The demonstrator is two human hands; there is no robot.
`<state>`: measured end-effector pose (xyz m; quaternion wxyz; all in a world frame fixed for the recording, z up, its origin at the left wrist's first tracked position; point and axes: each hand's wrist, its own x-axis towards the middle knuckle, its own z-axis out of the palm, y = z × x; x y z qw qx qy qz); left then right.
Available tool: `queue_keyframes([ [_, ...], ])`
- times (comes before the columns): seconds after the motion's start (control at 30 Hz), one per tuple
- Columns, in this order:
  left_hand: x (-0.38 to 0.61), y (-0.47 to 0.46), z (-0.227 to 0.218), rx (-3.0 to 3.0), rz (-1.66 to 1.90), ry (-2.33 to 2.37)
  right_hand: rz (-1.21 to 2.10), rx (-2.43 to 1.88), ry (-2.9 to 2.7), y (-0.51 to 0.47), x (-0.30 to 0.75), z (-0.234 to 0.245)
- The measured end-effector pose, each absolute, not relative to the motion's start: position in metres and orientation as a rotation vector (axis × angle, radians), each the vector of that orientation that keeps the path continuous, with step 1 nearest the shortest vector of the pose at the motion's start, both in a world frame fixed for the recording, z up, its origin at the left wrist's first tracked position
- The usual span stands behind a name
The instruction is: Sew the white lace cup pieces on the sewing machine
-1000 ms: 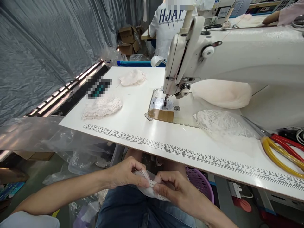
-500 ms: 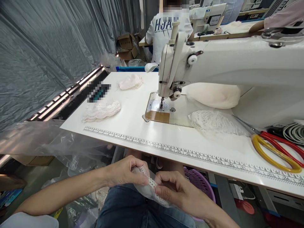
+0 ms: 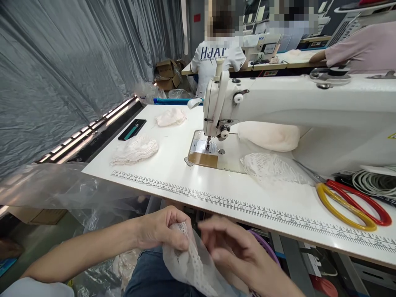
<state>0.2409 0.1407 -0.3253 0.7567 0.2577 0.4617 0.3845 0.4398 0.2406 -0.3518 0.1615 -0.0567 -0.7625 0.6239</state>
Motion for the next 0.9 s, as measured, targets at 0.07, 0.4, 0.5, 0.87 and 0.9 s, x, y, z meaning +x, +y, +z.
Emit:
queue_keyframes([
  [0.07,0.240,0.146,-0.322,0.593,0.805,0.979,1.399,-0.132,-2.184,0.237,0.433,-0.359],
  [0.4,0.224,0.168,-0.316,0.678,0.606,1.130,0.585,0.089,-2.322,0.237,0.421,-0.363],
  [0.5,0.223,0.174,-0.317,0.696,0.557,1.150,0.499,0.089,-2.326,0.242,0.420,-0.357],
  [0.87,0.171,0.244,-0.274,1.283,0.434,1.366,0.211,0.085,-2.351,0.285,0.390,-0.335],
  [0.9,0.164,0.259,-0.268,1.431,0.414,1.456,0.134,0.071,-2.349,0.295,0.383,-0.334],
])
